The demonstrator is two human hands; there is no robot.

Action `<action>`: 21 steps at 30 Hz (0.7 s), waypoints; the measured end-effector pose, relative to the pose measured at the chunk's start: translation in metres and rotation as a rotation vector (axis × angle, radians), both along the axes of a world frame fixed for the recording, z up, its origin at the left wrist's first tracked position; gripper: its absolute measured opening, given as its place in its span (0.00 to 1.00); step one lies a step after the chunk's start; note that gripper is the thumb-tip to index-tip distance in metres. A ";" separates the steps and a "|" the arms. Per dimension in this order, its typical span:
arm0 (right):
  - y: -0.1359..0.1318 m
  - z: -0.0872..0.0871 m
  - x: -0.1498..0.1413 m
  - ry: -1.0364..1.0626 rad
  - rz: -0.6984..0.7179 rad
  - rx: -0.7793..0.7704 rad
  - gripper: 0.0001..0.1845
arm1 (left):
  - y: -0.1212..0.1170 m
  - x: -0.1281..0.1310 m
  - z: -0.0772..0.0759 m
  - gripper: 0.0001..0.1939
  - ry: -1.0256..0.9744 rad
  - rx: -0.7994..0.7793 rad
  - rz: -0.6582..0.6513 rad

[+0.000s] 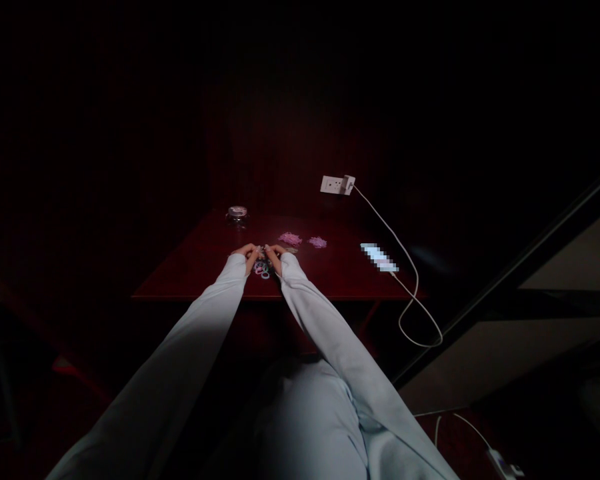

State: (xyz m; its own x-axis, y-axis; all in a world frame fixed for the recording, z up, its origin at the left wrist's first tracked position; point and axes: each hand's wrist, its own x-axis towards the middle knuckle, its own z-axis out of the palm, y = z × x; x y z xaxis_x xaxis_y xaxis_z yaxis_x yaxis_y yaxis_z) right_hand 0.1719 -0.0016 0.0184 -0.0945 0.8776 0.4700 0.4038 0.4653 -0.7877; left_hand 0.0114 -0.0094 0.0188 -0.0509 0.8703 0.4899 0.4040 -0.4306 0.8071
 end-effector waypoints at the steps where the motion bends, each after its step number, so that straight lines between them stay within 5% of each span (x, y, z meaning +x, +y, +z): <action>1: -0.002 0.001 0.000 -0.001 0.012 -0.017 0.24 | 0.000 0.000 0.000 0.13 -0.001 0.004 0.004; 7: -0.013 0.008 -0.002 0.080 0.098 -0.056 0.25 | 0.000 -0.003 0.000 0.15 -0.005 0.002 0.046; 21: 0.004 -0.008 -0.005 0.196 0.146 0.008 0.27 | 0.007 -0.002 -0.008 0.17 -0.053 0.048 0.075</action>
